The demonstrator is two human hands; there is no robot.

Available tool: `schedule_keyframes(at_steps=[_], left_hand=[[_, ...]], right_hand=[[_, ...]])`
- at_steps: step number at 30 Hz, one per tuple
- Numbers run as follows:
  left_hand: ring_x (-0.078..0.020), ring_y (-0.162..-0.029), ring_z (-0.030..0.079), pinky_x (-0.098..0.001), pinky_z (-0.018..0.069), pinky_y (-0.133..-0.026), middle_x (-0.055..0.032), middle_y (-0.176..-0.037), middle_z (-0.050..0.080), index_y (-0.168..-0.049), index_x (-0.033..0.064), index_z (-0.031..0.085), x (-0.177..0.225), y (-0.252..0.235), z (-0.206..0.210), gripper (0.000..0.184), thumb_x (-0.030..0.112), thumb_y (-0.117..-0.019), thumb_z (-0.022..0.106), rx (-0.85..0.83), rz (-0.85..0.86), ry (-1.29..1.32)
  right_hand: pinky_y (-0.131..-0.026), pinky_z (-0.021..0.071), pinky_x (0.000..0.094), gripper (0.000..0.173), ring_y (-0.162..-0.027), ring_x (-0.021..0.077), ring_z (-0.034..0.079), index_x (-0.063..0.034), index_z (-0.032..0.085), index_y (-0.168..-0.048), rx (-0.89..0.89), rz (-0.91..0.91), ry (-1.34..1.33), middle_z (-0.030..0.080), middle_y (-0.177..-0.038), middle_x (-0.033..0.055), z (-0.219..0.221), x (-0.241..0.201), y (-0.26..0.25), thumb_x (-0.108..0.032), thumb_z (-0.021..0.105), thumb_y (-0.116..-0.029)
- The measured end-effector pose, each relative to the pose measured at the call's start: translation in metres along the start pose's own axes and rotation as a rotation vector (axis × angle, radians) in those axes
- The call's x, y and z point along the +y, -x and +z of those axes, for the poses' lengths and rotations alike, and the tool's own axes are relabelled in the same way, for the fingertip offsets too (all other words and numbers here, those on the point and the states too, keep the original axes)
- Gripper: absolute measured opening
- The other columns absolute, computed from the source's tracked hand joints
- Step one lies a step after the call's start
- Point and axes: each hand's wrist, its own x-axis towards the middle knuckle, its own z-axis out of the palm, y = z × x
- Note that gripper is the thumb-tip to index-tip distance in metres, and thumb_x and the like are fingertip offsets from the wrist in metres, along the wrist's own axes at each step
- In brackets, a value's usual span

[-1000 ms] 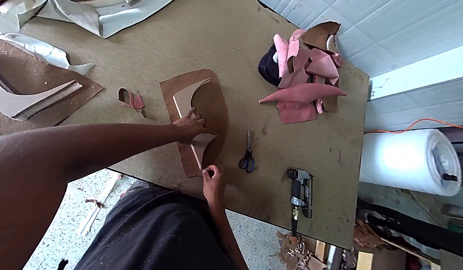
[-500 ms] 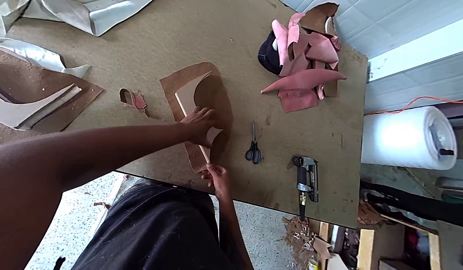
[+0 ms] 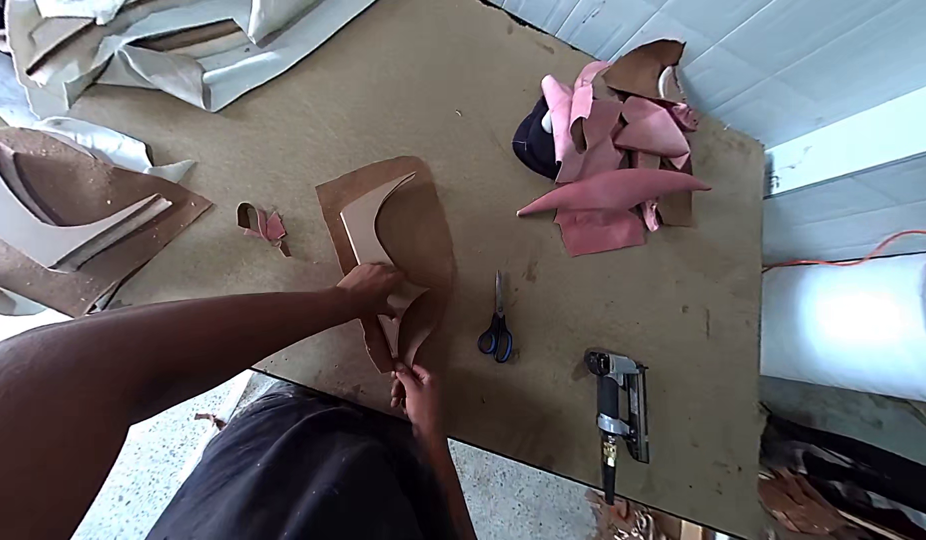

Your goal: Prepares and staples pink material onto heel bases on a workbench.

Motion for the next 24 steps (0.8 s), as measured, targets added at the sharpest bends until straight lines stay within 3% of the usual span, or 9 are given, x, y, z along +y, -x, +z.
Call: schedule_keyframes(at_steps=[7,12,17,19,22,24], left_hand=[[-0.0219,-0.113,0.065,-0.0456,0.0566,-0.094,-0.0024,-0.113,0.069,-0.109,0.0151,0.069,0.001,0.005,0.013,0.059,0.062,-0.0757,0.082,0.062,-0.012,-0.023],[-0.0240,-0.114,0.065,-0.0492,0.0569,-0.093,-0.0028,-0.113,0.069,-0.109,0.0155,0.070,0.002,0.003,0.013,0.057,0.060,-0.0751,0.083,0.051,-0.060,0.012],[-0.0255,-0.113,0.065,-0.0483,0.0555,-0.096,-0.0048,-0.113,0.069,-0.111,0.0131,0.069,0.000,0.005,0.012,0.066,0.064,-0.0714,0.084,0.037,-0.038,0.025],[-0.0270,-0.117,0.063,-0.0477,0.0541,-0.099,-0.0066,-0.118,0.067,-0.117,0.0121,0.067,-0.002,0.005,0.009,0.071,0.057,-0.0668,0.089,0.008,-0.001,0.027],[-0.0303,-0.129,0.055,-0.0479,0.0496,-0.106,-0.0086,-0.131,0.062,-0.126,0.0130,0.063,-0.005,0.010,0.011,0.085,0.036,-0.0518,0.096,-0.032,0.067,0.005],[-0.0315,-0.134,0.051,-0.0487,0.0478,-0.108,-0.0092,-0.137,0.057,-0.130,0.0144,0.062,-0.009,0.011,0.010,0.092,0.036,-0.0492,0.098,-0.072,0.115,-0.022]], right_hand=[[-0.046,0.0475,0.0332,0.031,-0.048,0.0169,0.053,-0.0031,0.070,-0.090,0.019,-0.225,0.114,0.056,-0.060,0.0054,-0.001,0.025,0.013,-0.027,0.058,-0.1041],[-0.045,0.0454,0.0325,0.030,-0.048,0.0158,0.050,-0.0062,0.072,-0.088,0.025,-0.331,0.178,0.056,-0.061,0.0042,0.006,0.000,0.017,-0.030,0.060,-0.1027],[-0.044,0.0434,0.0293,0.029,-0.046,0.0143,0.046,0.0044,0.068,-0.097,-0.041,-0.227,-0.032,0.051,-0.059,0.0076,0.023,-0.033,-0.001,-0.020,0.054,-0.1055],[-0.044,0.0440,0.0283,0.033,-0.048,0.0143,0.049,0.0044,0.066,-0.100,-0.039,-0.164,-0.085,0.053,-0.060,0.0086,0.028,-0.041,-0.009,-0.022,0.048,-0.1080],[-0.046,0.0461,0.0291,0.036,-0.050,0.0157,0.053,0.0034,0.066,-0.101,-0.063,-0.089,0.007,0.058,-0.064,0.0112,0.031,-0.047,-0.020,-0.024,0.044,-0.1090],[-0.045,0.0458,0.0283,0.037,-0.049,0.0155,0.053,0.0037,0.069,-0.105,-0.077,-0.033,0.108,0.060,-0.064,0.0112,0.030,-0.056,-0.026,-0.025,0.046,-0.1097]])
